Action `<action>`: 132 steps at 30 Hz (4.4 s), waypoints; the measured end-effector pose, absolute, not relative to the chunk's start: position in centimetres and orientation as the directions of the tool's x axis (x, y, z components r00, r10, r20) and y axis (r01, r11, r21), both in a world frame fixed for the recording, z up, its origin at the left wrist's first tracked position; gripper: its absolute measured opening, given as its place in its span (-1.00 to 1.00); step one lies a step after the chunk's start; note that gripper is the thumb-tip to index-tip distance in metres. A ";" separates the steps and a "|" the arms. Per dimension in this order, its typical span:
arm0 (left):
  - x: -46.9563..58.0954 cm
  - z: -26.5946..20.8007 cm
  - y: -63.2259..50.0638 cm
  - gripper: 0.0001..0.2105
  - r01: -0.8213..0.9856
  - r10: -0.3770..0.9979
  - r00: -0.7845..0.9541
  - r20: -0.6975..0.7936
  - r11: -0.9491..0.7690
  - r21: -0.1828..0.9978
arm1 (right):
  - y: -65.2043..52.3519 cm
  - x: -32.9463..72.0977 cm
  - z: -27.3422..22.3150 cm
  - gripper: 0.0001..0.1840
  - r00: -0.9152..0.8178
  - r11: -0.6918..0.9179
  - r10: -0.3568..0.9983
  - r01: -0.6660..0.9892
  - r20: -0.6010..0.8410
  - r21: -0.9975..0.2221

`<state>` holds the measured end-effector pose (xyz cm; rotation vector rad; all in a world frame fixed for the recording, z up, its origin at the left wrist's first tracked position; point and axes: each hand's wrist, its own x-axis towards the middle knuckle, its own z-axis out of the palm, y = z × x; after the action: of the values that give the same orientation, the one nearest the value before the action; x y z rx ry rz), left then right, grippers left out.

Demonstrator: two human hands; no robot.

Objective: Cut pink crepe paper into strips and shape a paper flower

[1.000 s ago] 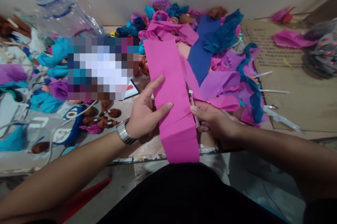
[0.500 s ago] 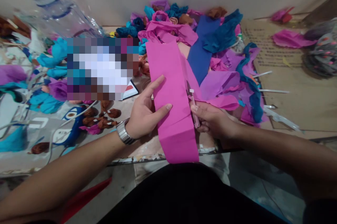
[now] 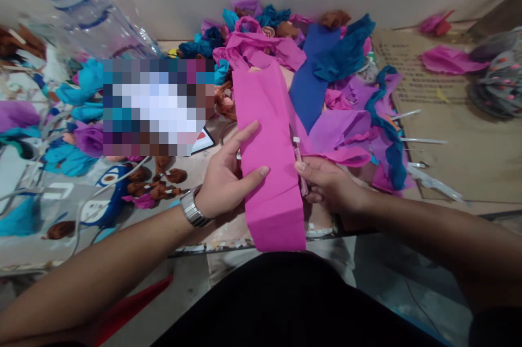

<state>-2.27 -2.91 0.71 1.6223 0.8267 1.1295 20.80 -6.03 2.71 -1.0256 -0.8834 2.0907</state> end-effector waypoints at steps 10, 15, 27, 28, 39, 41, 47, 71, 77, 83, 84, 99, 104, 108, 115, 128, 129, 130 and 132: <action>-2.2 0.5 -3.2 -0.25 0.016 0.895 0.316 0.315 -0.337 0.942 | -6.0 20.6 2.9 -0.48 -0.448 -0.543 0.790 -0.194 -0.419 -0.817; -2.3 0.5 -3.1 -0.24 0.018 0.890 0.322 0.322 -0.346 0.938 | -5.9 20.6 2.9 -0.47 -0.462 -0.533 0.787 -0.177 -0.409 -0.827; -2.3 0.6 -3.0 -0.24 0.029 0.881 0.329 0.340 -0.369 0.929 | -5.9 20.8 2.8 -0.47 -0.481 -0.519 0.784 -0.160 -0.392 -0.840; -2.3 0.6 -2.8 -0.23 0.030 0.878 0.327 0.349 -0.379 0.925 | -6.0 20.8 2.8 -0.48 -0.486 -0.517 0.783 -0.163 -0.388 -0.840; -2.6 0.6 -2.6 -0.27 0.044 0.900 0.338 0.275 -0.307 0.951 | -6.1 20.9 2.5 -0.50 -0.521 -0.534 0.769 -0.203 -0.371 -0.821; -2.5 0.6 -2.7 -0.27 0.050 0.897 0.341 0.280 -0.315 0.948 | -6.0 21.0 2.5 -0.51 -0.520 -0.534 0.770 -0.208 -0.370 -0.819; -2.5 0.7 -2.9 -0.27 0.037 0.896 0.343 0.282 -0.313 0.949 | -6.0 20.8 2.6 -0.49 -0.507 -0.511 0.783 -0.196 -0.359 -0.837; -2.5 0.8 -2.9 -0.25 0.045 0.900 0.347 0.264 -0.297 0.954 | -6.2 20.7 3.0 -0.49 -0.470 -0.529 0.790 -0.197 -0.394 -0.826; -2.9 1.0 -2.8 -0.23 0.087 0.888 0.355 0.292 -0.342 0.936 | -6.1 20.8 2.9 -0.48 -0.483 -0.528 0.783 -0.181 -0.393 -0.829; -3.5 1.5 -2.3 -0.28 0.154 0.867 0.387 0.313 -0.396 0.905 | -6.0 20.8 2.8 -0.49 -0.518 -0.522 0.767 -0.163 -0.378 -0.837; -3.5 1.6 -2.2 -0.29 0.154 0.869 0.383 0.314 -0.396 0.905 | -6.0 20.8 2.8 -0.49 -0.520 -0.521 0.766 -0.160 -0.377 -0.839; -3.6 1.7 -2.2 -0.28 0.133 0.877 0.389 0.281 -0.355 0.925 | -5.7 21.5 2.5 -0.54 -0.474 -0.269 0.843 0.035 -0.253 -0.962; -3.6 1.8 -2.3 -0.28 0.161 0.866 0.391 0.313 -0.399 0.903 | -5.4 21.7 2.4 -0.53 -0.476 -0.179 0.854 0.114 -0.212 -0.977; -3.7 1.9 -2.3 -0.29 0.172 0.850 0.387 0.358 -0.448 0.877 | -5.3 21.8 2.6 -0.52 -0.522 -0.164 0.830 0.106 -0.195 -0.981; -3.6 2.1 -2.4 -0.26 0.170 0.849 0.421 0.319 -0.419 0.892 | -5.2 22.0 2.7 -0.51 -0.549 -0.162 0.813 0.109 -0.195 -0.981; -3.8 2.3 -2.3 -0.28 0.173 0.859 0.408 0.310 -0.405 0.898 | -5.2 22.0 2.1 -0.56 -0.560 -0.234 0.799 0.050 -0.221 -0.971; -3.8 2.2 -2.3 -0.28 0.169 0.860 0.405 0.309 -0.403 0.899 | -5.2 22.0 2.1 -0.56 -0.559 -0.240 0.797 0.056 -0.230 -0.969; -3.8 2.2 -2.3 -0.28 0.165 0.861 0.404 0.309 -0.401 0.901 | -5.2 22.0 2.1 -0.56 -0.558 -0.246 0.795 0.063 -0.238 -0.967; -3.8 2.2 -2.3 -0.28 0.157 0.862 0.401 0.309 -0.397 0.904 | -5.1 22.1 2.0 -0.56 -0.558 -0.253 0.792 0.070 -0.248 -0.965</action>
<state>-3.83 -2.27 2.20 1.8122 0.8831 1.0490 22.07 -5.13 2.05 -1.0562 -1.4944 1.8626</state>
